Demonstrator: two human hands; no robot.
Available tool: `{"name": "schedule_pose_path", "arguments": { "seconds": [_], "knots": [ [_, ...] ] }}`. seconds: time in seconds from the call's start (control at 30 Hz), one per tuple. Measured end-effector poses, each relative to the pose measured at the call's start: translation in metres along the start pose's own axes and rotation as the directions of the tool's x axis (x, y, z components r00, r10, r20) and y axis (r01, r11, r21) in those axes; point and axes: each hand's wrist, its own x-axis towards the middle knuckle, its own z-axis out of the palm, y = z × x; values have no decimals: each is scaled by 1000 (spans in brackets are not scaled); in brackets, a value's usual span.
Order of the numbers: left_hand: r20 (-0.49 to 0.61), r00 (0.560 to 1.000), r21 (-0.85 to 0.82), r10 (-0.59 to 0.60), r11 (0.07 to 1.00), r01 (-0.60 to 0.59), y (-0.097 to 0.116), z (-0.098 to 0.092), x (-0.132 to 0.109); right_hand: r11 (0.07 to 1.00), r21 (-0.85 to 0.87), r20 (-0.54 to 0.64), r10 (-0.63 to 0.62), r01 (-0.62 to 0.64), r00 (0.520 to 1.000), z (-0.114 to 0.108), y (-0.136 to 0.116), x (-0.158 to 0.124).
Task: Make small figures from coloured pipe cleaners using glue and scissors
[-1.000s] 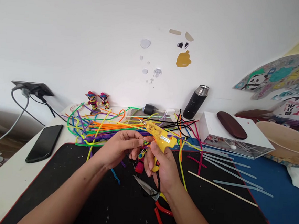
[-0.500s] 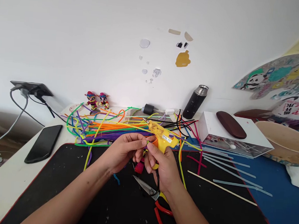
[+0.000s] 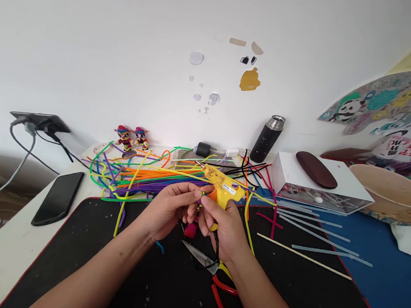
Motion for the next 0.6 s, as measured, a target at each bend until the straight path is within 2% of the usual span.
{"name": "schedule_pose_path", "arguments": {
  "seconds": [0.23, 0.6],
  "knots": [
    [4, 1000, 16, 7, 1000, -7, 1, 0, 0, 1000, -23, 25, 19, -19, 999, -3, 1, 0],
    [11, 1000, 70, -5, 998, 4, 2, -1, -1, 999, 32, 15, 28, -29, 999, -3, 0, 2]
  ]
}}
